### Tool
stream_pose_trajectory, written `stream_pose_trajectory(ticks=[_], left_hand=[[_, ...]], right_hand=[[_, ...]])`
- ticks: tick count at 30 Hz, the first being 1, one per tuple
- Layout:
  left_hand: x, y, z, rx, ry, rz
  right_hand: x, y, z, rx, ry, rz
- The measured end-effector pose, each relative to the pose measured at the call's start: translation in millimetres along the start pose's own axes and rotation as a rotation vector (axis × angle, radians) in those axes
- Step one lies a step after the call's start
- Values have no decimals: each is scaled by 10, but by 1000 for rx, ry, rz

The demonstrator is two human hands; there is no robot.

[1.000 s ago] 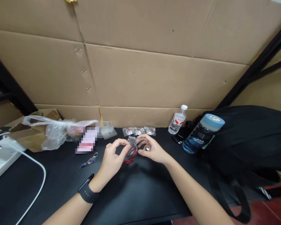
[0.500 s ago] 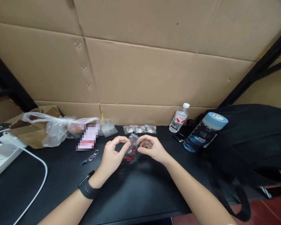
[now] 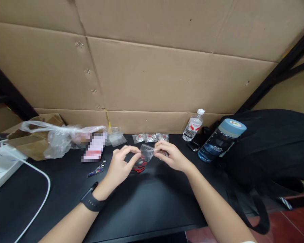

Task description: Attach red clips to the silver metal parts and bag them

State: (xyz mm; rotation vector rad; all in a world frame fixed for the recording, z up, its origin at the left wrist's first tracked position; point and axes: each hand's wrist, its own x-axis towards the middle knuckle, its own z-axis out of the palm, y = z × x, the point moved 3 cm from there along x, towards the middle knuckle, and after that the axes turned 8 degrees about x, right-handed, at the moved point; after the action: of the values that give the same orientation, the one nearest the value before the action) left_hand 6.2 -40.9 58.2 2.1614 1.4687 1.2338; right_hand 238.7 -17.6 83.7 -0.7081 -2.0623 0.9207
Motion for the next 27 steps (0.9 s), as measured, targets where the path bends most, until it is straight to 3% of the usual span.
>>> stream_pose_trajectory(ticks=[2,5,11,15,27], left_hand=[[23,9,-32,83,-62,36],[31,24,-46,93,-96,62],[6,-13,10,-55,-11,-3],[13,-40,2,-128,9,-38],[11,-20,-2,-113,29,-27]], right_hand=[[-16,-61,-92,-73,-71,-26],[-31,-55,-89,-19,-60,9],[-22,149,246,341,17,145],[1,214,300,500,144,149],[13,208,367,554,155,191]])
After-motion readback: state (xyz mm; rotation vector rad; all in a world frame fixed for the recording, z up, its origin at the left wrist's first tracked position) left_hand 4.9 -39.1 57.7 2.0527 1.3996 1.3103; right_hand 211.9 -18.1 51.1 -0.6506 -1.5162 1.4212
